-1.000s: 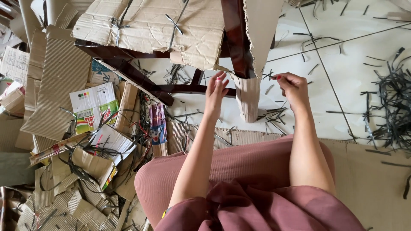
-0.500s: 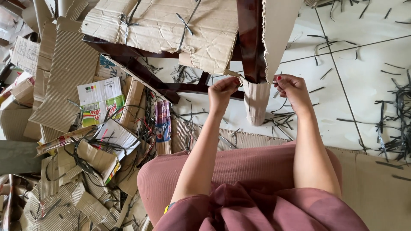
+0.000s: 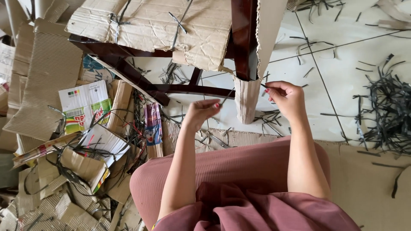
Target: Wrapping a chair leg with protective paper and securing it with plastic strips using scissors.
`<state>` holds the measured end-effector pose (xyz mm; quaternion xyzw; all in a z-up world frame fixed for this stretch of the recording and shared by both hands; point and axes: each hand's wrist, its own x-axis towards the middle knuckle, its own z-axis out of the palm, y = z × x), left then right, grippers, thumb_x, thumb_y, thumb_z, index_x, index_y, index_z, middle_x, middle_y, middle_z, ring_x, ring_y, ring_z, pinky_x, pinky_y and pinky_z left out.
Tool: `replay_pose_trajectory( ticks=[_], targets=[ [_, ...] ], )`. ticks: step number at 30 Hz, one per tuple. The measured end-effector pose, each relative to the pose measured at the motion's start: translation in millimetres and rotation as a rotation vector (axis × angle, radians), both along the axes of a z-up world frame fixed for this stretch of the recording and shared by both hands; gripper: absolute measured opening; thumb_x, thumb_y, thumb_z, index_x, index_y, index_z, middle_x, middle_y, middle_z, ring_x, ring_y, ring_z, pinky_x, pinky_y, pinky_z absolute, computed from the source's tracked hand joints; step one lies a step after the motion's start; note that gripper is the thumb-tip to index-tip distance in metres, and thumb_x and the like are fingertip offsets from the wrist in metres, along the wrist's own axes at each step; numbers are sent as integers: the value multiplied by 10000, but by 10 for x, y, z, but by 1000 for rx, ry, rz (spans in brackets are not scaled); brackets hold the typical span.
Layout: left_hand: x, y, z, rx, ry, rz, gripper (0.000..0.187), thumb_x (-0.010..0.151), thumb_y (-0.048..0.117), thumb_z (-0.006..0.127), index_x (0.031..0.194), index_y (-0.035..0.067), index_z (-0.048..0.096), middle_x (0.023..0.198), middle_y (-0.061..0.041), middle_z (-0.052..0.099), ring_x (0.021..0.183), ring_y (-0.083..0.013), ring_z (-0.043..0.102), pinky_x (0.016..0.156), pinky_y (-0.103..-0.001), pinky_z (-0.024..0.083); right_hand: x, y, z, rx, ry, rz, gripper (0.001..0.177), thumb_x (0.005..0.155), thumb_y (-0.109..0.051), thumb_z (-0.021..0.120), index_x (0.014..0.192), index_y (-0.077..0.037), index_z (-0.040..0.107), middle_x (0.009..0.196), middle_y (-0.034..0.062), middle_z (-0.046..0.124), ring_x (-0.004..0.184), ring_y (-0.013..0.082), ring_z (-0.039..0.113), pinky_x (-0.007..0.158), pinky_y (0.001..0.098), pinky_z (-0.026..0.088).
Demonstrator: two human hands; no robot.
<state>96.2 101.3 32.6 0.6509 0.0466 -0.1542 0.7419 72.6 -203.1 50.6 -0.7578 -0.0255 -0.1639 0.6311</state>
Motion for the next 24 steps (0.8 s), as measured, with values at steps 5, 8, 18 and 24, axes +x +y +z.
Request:
replay_pose_trajectory(
  ticks=[5,8,18,24],
  targets=[
    [-148,-222,191,147,-111,-360,325,879,19,760,1194,-52,723,1032,-250,738,946,-251,699,877,-355,617,-140,204,67,-18,43,-37,169,915,122,694,1036,21,755,776,160,716,640,164,674,619,286,591],
    [-149,-446,189,249,-253,-433,239,902,88,754,1125,2,752,939,-187,751,869,-208,710,836,-358,621,-198,366,150,-15,49,-17,177,898,144,665,991,18,747,763,160,715,684,182,701,662,319,602],
    [-132,-896,96,300,-500,-163,58,937,87,732,975,127,713,882,-42,744,774,-158,722,732,-303,600,-265,447,154,9,-95,-176,212,904,121,604,1020,21,751,844,167,728,767,173,713,727,329,608],
    [41,-1114,162,596,-930,-153,6,975,161,698,970,166,698,903,5,665,855,-226,739,787,-329,595,-195,470,84,-172,-255,-127,213,830,163,747,1013,56,728,841,214,689,782,370,730,725,423,605]
  ],
)
